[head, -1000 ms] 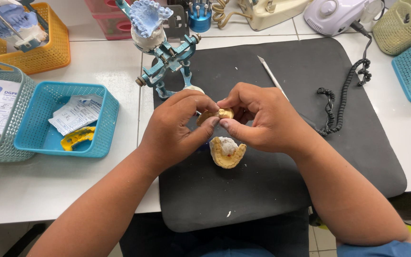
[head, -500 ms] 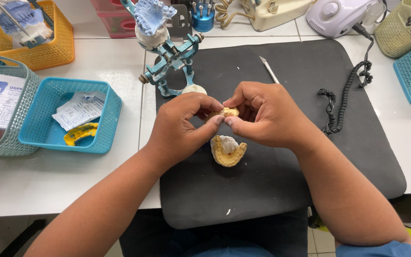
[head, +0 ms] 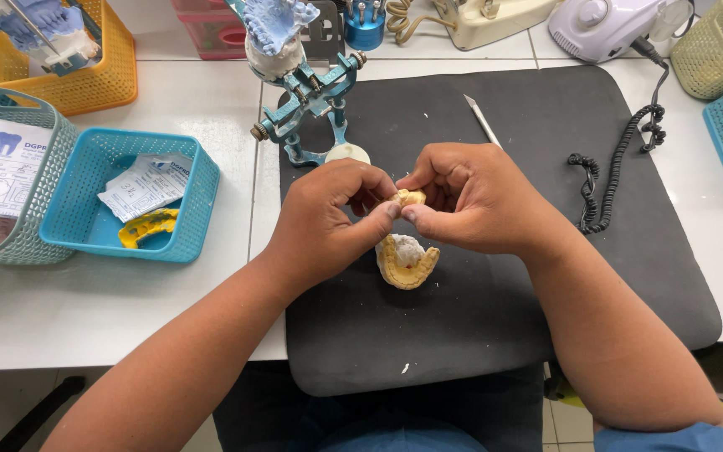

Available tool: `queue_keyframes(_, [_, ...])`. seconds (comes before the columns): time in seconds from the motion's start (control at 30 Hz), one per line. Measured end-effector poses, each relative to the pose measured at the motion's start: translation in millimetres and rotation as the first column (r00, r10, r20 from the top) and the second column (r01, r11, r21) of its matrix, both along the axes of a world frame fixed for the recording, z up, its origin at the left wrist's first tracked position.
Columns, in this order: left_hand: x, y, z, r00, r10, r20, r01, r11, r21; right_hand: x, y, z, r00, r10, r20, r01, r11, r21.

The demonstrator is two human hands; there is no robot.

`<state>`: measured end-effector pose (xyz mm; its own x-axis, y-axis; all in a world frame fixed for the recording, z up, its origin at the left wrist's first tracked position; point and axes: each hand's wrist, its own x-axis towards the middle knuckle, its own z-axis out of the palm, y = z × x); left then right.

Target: The person handles a blue dental cast and a yellow denture, then uses a rotary handpiece to grind and adjust the denture. They repeatedly fit the denture into the cast to check alignment and continue grinding specific areas.

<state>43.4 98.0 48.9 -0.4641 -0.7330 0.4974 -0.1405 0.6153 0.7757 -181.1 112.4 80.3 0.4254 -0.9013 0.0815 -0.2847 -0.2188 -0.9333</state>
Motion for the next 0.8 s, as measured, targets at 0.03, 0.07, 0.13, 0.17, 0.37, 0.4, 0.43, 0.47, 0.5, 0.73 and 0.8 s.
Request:
queue_keyframes(0.03, [-0.4, 0.3, 0.0, 1.0, 0.002, -0.002, -0.002, 1.0, 0.001, 0.2, -0.1, 0.5, 1.0, -0.004, -0.005, 0.004, 1.0, 0.0])
queue_keyframes(0.07, [-0.4, 0.6, 0.1, 1.0, 0.004, -0.004, -0.004, 1.0, 0.002, 0.5, 0.1, 1.0, 1.0, -0.008, -0.009, 0.008, 1.0, 0.001])
queue_keyframes(0.13, [0.5, 1.4, 0.1, 1.0, -0.008, 0.002, 0.008, 0.995, -0.097, 0.7, 1.1, 2.2, 1.0, -0.01, -0.019, 0.01, 1.0, -0.016])
queue_keyframes(0.17, [0.7, 1.9, -0.3, 1.0, -0.014, 0.007, 0.015, 0.989, -0.146, 0.5, 1.9, 2.4, 1.0, -0.009, -0.025, 0.008, 0.999, -0.033])
queue_keyframes(0.37, [-3.8, 2.1, -6.7, 1.0, 0.027, 0.002, -0.026, 0.985, -0.171, -6.4, 2.8, -2.7, 0.999, -0.031, -0.043, 0.03, 0.999, -0.038])
queue_keyframes(0.4, [-5.0, 1.7, -7.8, 0.999, 0.0, -0.049, -0.002, 0.999, -0.036, -8.1, 1.7, -4.1, 0.998, -0.038, -0.049, 0.036, 0.999, -0.035])
queue_keyframes(0.43, [-6.1, 1.3, -8.9, 0.994, -0.02, -0.103, 0.03, 0.995, 0.098, -9.1, 0.0, -5.8, 0.999, -0.035, 0.036, 0.036, 0.999, -0.006])
queue_keyframes(0.47, [-6.4, -0.2, -9.2, 0.987, -0.034, -0.158, 0.07, 0.972, 0.224, -9.3, -2.8, -7.2, 0.992, -0.035, 0.122, 0.033, 0.999, 0.019])
queue_keyframes(0.5, [-6.4, -1.4, -9.6, 0.963, -0.083, -0.256, 0.163, 0.937, 0.309, -9.0, -5.3, -8.3, 0.978, -0.038, 0.207, 0.03, 0.999, 0.042])
queue_keyframes(0.73, [-5.5, -4.2, -15.1, 0.871, -0.087, -0.483, 0.264, 0.914, 0.309, 14.1, -6.1, -17.0, 0.79, -0.126, 0.6, -0.078, 0.95, 0.302])
queue_keyframes(0.8, [-0.9, -5.1, -16.8, 0.873, -0.099, -0.477, 0.254, 0.928, 0.272, 18.3, -0.8, -19.2, 0.82, -0.089, 0.566, -0.036, 0.978, 0.207])
